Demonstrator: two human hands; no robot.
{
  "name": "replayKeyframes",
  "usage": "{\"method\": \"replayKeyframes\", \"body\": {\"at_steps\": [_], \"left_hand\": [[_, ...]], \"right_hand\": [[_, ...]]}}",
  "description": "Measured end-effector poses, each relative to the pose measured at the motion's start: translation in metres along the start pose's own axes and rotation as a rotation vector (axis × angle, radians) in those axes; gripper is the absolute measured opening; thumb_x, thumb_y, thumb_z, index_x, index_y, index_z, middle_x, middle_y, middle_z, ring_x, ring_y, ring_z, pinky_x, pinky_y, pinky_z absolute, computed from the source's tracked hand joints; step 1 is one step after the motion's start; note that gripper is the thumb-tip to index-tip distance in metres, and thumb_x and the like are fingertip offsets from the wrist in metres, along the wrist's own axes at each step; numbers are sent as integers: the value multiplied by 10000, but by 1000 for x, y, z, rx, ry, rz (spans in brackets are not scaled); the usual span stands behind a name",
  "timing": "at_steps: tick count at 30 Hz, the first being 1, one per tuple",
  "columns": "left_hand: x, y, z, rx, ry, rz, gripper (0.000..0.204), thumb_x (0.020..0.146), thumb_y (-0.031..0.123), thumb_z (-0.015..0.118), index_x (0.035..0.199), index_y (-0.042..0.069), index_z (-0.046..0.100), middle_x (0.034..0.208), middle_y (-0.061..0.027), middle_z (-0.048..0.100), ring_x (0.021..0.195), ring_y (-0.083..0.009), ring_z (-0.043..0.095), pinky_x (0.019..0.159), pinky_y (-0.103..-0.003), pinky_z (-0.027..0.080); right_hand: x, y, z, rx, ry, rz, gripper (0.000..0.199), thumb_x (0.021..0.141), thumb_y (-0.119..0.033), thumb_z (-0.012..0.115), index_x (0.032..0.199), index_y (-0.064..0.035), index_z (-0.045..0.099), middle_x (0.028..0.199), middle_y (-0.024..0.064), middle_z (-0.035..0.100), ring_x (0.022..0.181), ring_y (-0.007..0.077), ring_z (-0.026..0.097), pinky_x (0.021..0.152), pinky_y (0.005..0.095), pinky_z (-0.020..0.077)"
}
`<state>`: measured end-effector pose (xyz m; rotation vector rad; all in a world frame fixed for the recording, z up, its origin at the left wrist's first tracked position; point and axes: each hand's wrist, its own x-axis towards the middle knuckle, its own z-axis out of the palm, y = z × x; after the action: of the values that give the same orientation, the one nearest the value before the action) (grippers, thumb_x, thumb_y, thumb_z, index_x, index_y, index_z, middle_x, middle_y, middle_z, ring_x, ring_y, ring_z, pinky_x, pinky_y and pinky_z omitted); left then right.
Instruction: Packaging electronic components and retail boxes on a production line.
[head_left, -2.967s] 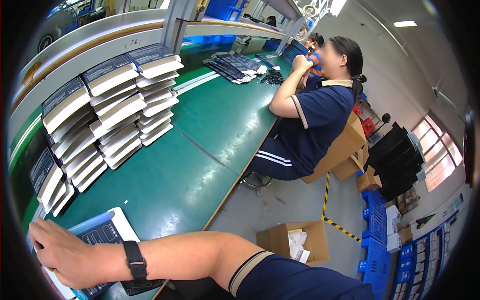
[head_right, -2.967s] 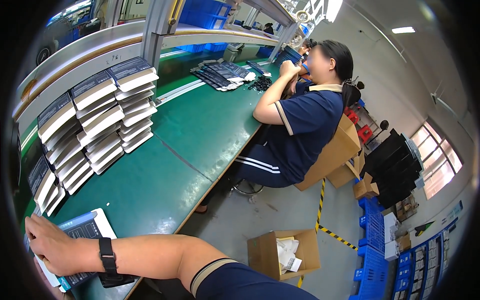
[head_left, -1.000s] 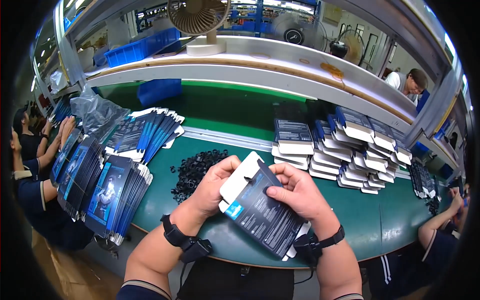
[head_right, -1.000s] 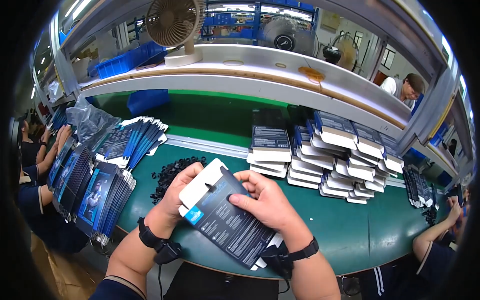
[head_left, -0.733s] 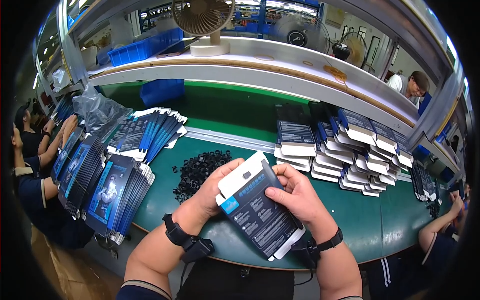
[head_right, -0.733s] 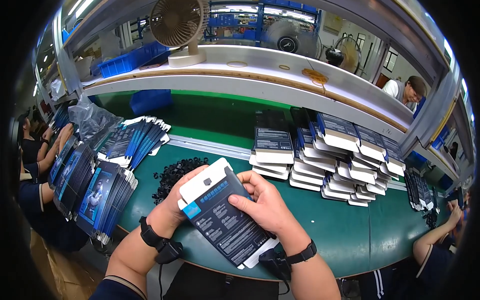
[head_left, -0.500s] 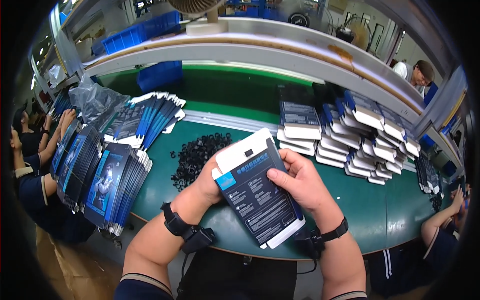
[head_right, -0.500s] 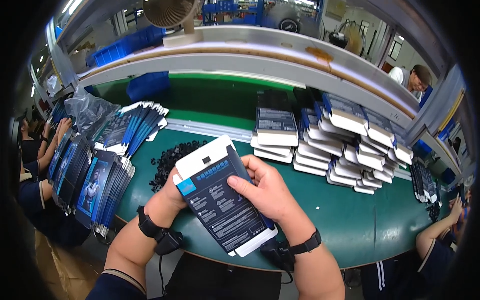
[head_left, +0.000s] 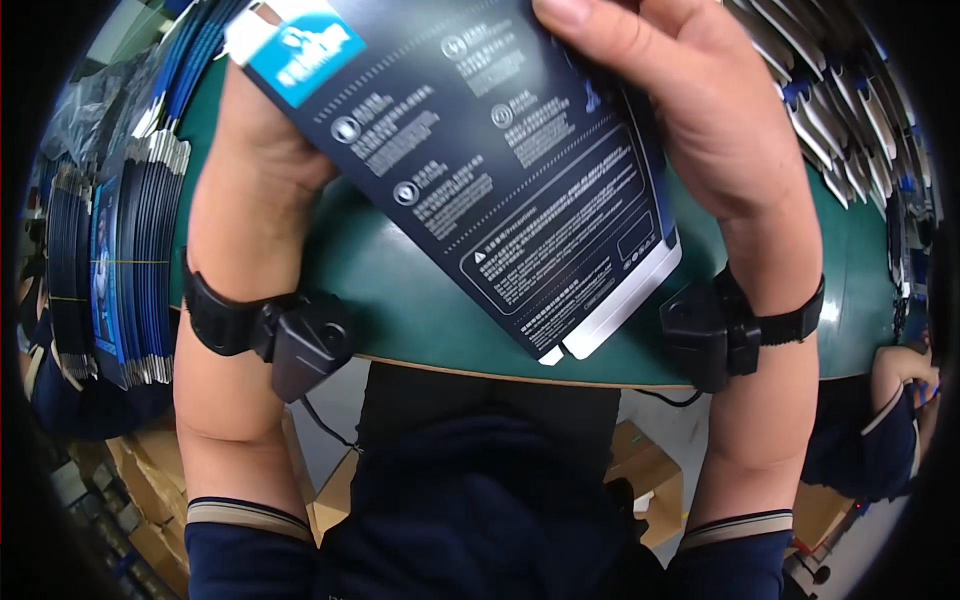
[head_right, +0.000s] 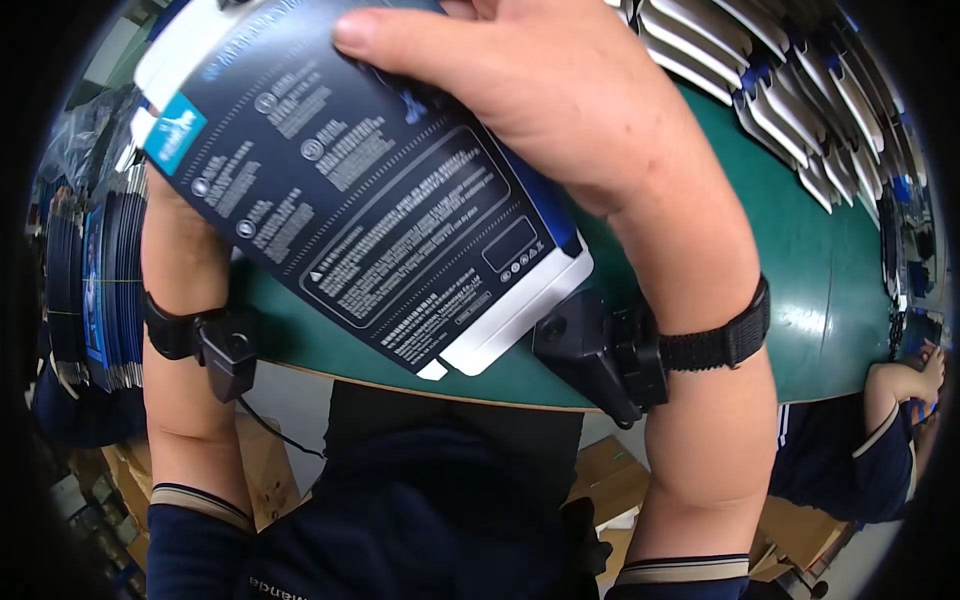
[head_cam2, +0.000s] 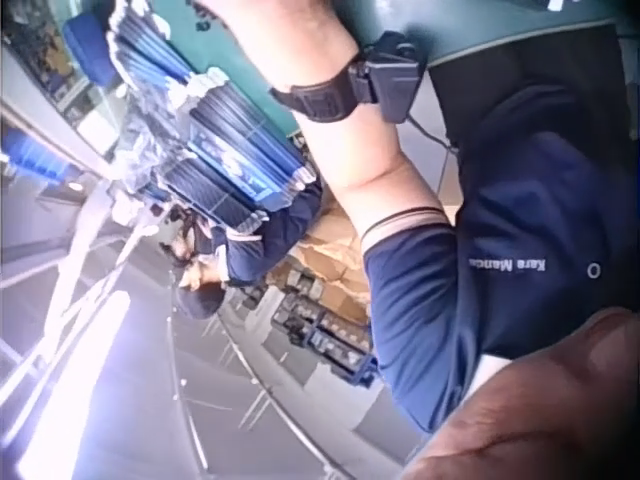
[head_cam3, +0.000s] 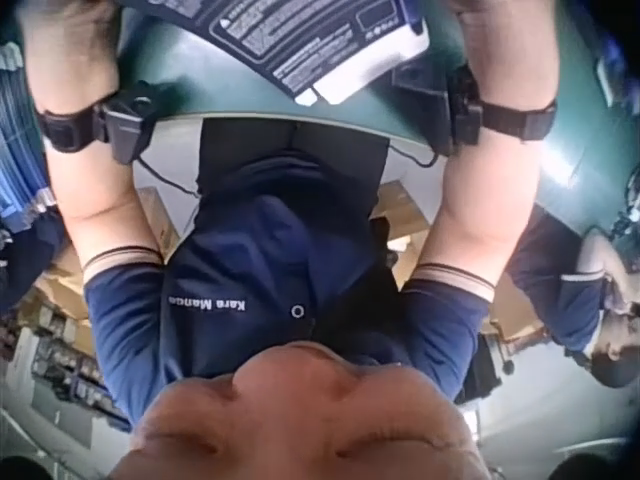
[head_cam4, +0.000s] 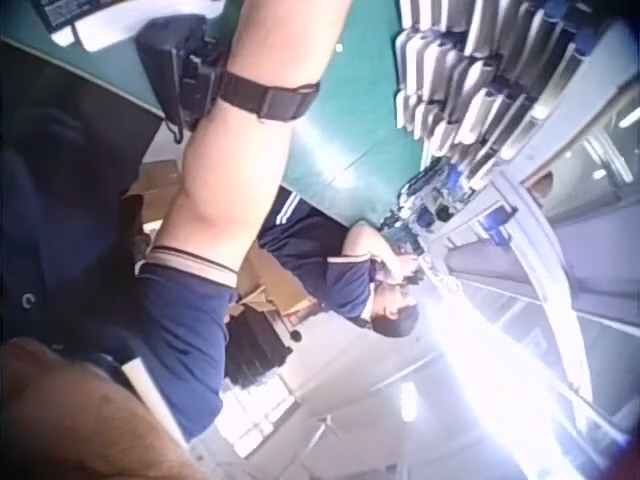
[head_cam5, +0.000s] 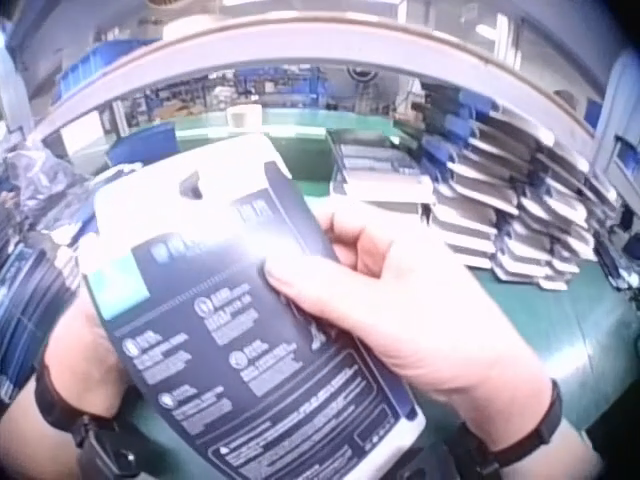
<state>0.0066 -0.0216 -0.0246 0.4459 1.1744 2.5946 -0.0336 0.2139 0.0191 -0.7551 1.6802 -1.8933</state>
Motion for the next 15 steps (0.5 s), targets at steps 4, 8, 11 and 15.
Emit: {"method": "replayKeyframes", "body": {"at_steps": [4, 8, 11, 15], "left_hand": [[2, -6, -9, 119, 48, 3, 379, 980, 183, 534, 1274, -55, 528, 1181, -187, 648, 1027, -243, 671, 871, -345, 568], [4, -10, -13, 244, 82, 16, 377, 986, 194, 521, 1265, -59, 535, 1165, -194, 654, 1004, -250, 680, 848, -346, 580], [-2, -4, -12, 356, 139, 44, 378, 991, 202, 511, 1259, -63, 540, 1153, -200, 659, 987, -256, 687, 831, -347, 589], [0, -5, -14, 499, 181, 113, 381, 997, 213, 499, 1250, -67, 548, 1137, -207, 664, 965, -264, 697, 808, -348, 601]], "right_hand": [[2, -1, 8, -70, 133, 67, 377, 924, -197, 682, 1190, 45, 568, 991, 75, 684, 864, 104, 640, 798, 232, 516], [-1, 15, -12, -74, -4, -158, 367, 913, -226, 696, 1154, 34, 602, 987, 82, 686, 867, 102, 642, 797, 230, 516], [-3, 9, -2, -5, 4, -163, 369, 911, -217, 696, 1155, 45, 607, 992, 88, 692, 873, 103, 649, 794, 233, 527], [-2, 9, -3, -161, -3, -175, 356, 919, -208, 687, 1150, 51, 604, 984, 94, 695, 861, 103, 654, 781, 231, 531]]}}
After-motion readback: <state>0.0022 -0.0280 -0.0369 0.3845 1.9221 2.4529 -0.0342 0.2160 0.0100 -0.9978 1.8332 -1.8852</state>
